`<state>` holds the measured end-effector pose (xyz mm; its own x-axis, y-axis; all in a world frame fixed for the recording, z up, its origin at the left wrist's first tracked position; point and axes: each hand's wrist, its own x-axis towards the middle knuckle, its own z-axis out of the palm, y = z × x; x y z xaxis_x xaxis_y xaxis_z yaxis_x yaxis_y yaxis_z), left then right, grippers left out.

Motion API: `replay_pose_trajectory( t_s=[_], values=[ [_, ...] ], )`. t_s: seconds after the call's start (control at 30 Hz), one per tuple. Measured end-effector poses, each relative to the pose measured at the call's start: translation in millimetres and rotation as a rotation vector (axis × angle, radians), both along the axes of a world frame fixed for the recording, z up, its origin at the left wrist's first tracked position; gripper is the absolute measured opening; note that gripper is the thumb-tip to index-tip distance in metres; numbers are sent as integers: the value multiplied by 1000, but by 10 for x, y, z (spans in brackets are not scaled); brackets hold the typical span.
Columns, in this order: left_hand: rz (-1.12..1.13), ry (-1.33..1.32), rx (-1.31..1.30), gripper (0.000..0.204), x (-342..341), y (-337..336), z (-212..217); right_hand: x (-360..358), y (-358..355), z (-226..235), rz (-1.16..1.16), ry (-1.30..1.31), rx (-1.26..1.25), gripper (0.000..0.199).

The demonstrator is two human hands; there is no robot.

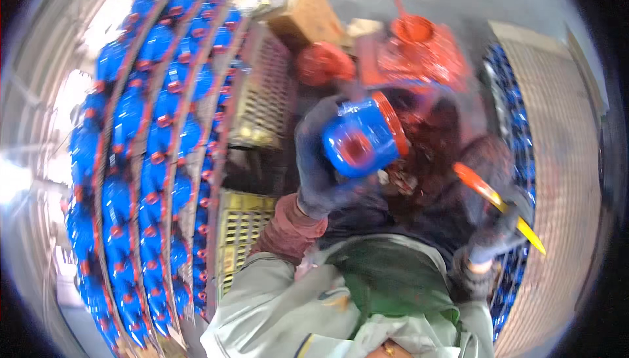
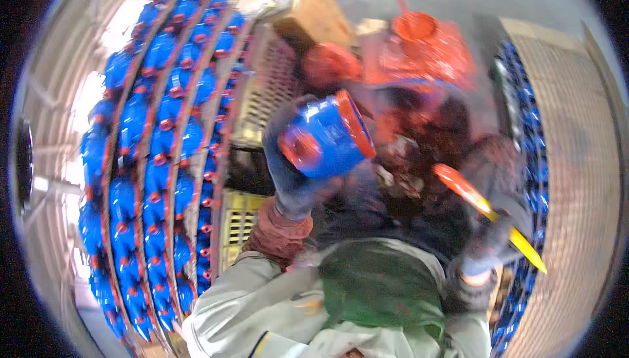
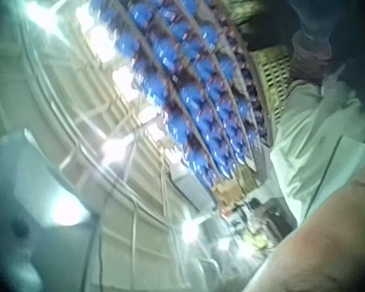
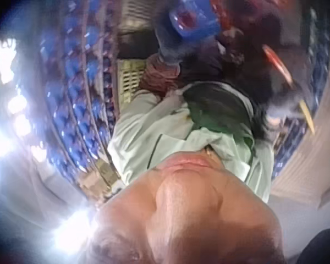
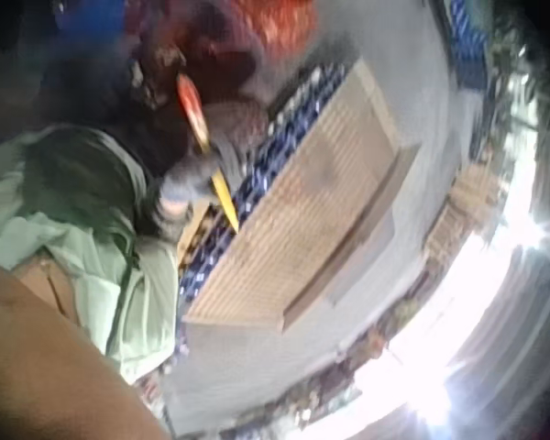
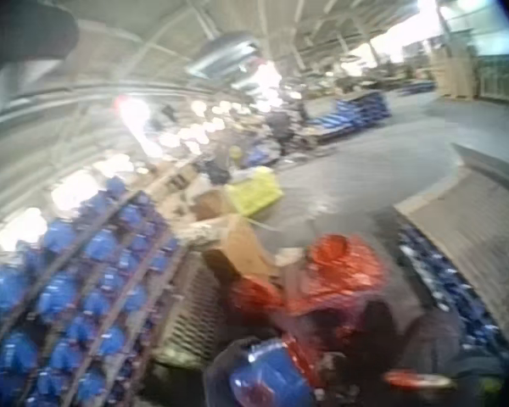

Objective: The person applies red paint to blue industrial components using a paint brush, then places each painted component onto a drying rack.

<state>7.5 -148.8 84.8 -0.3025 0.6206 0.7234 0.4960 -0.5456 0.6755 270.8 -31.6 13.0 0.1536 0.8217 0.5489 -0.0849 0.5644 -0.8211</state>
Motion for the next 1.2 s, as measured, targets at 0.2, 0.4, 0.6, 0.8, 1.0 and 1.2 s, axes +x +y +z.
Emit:
replay_pose_trajectory(
  t_s=[0.2, 0.4, 0.6, 0.8, 1.0, 1.2],
  values=[
    [191, -399, -89, 76, -1051, -354, 1076, 176, 288, -405, -176, -299, 132, 27],
    [897, 562, -320, 85, -2206, -251, 2415, 337, 274, -604, 36, -110, -261, 25],
    [1416, 884, -986, 94, -3229, -259, 3196, 203, 287, -416, 115, 63, -332, 26],
    [1190, 680, -937, 59, -3654, -460, 3272, 424, 520, -315, -273, 141, -370, 21],
    [841, 849, -774, 60, -2693, -374, 2426, 1310, 1175, -901, -465, -271, -167, 19],
    [313, 914, -558, 86, -1046, -222, 1178, 2516, 1221, -1576, -734, -1169, -444, 52]
  ],
)
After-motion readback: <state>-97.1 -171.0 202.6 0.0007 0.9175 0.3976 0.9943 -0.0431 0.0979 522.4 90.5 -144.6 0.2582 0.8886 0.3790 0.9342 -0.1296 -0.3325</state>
